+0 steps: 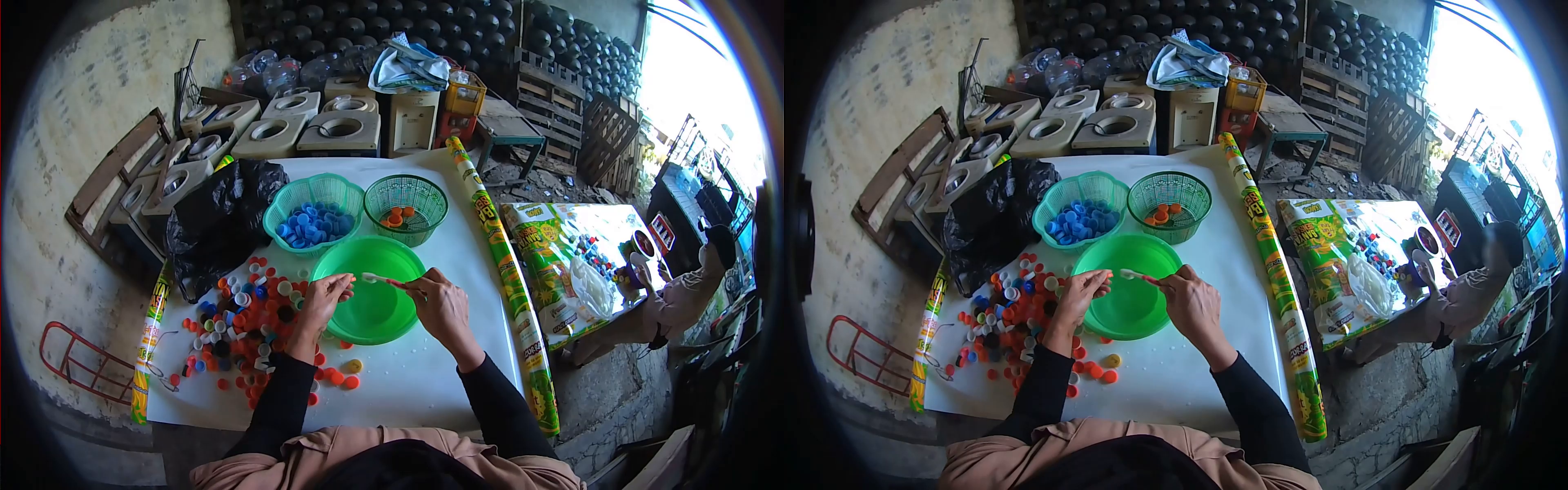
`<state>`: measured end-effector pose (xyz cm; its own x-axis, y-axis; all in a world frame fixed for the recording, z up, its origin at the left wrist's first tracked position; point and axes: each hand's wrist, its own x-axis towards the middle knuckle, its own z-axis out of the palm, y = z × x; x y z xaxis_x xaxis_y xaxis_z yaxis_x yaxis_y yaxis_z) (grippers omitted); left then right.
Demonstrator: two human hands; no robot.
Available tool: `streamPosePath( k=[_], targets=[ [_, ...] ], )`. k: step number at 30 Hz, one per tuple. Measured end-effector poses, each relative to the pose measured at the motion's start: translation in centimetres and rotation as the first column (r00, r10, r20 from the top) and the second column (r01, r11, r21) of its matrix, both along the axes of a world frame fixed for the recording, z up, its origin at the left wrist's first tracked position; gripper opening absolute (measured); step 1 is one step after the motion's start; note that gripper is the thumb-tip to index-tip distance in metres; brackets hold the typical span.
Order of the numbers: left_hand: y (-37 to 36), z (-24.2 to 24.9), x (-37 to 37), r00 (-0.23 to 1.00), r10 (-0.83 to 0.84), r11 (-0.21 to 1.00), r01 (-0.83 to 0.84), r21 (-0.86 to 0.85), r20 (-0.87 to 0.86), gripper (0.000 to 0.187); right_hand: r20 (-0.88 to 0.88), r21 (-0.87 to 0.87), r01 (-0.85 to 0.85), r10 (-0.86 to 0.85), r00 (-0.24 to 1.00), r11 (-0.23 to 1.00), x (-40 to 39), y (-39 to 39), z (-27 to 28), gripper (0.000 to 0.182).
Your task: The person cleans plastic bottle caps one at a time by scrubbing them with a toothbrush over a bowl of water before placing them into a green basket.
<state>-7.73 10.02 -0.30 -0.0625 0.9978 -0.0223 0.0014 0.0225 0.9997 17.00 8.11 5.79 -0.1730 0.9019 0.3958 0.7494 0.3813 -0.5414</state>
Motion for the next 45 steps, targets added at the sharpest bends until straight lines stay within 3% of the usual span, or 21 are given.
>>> streamPosePath(
  k=[4,7,13,19,22,25,28,31,34,37,40,43,45],
  targets=[
    [0.1,0.6,0.0,0.999,0.022,0.999,-0.021,-0.036,0.029,0.032,0.179,0.056,0.011,-0.02,0.984,0.998,0.3,1.2,-2.1,0.012],
    [0.5,0.4,-0.2,0.998,0.028,0.997,-0.024,-0.072,0.063,0.032,0.139,0.005,-0.018,0.017,0.99,1.0,0.2,1.0,-1.8,0.011],
    [0.8,0.6,0.1,0.996,0.043,0.994,-0.034,-0.106,0.083,0.032,-0.111,0.033,-0.105,0.108,0.988,0.994,0.0,-0.1,0.5,0.014],
    [0.8,0.5,0.2,0.991,0.003,0.997,0.007,-0.077,0.132,0.029,-0.043,0.094,-0.117,0.121,0.992,0.989,0.3,-0.2,1.4,0.014],
    [0.6,0.6,0.3,1.0,0.012,0.998,-0.012,-0.066,0.003,0.026,-0.02,0.079,-0.154,0.156,0.988,0.985,0.7,0.1,0.8,0.014],
    [0.6,0.8,0.3,0.999,-0.023,0.999,0.024,-0.03,0.041,0.027,-0.006,0.146,-0.097,0.099,0.995,0.985,0.5,0.1,0.4,0.014],
    [0.7,0.1,0.4,0.989,0.044,0.998,-0.037,0.058,-0.138,0.025,0.009,0.079,-0.116,0.115,0.993,0.99,0.9,0.1,0.7,0.013],
    [1.0,-1.2,-0.1,0.971,0.116,0.974,-0.07,0.214,-0.211,0.026,0.112,0.076,0.002,-0.01,0.994,0.997,0.9,1.0,-0.9,0.012],
    [0.7,-0.9,0.0,0.968,0.116,0.977,-0.071,0.203,-0.221,0.028,0.127,0.032,-0.042,0.038,0.991,0.999,0.9,1.4,-2.2,0.011],
    [1.0,-1.4,-0.3,0.939,0.145,0.975,-0.081,0.208,-0.312,0.028,0.017,0.017,0.012,-0.012,1.0,1.0,0.6,0.7,-0.8,0.012],
    [1.1,-1.4,-0.3,0.919,0.136,0.978,-0.064,0.201,-0.369,0.024,-0.104,0.02,-0.055,0.057,0.993,0.998,0.3,0.1,0.1,0.013],
    [1.0,-1.4,0.3,0.947,0.133,0.969,-0.062,0.241,-0.293,0.021,0.0,0.003,-0.009,0.009,1.0,1.0,0.1,0.1,-0.5,0.014],
    [1.0,-1.4,0.3,0.935,0.138,0.968,-0.058,0.243,-0.326,0.021,-0.068,-0.017,-0.008,0.007,0.998,1.0,0.1,0.1,-0.1,0.014]
  ],
)
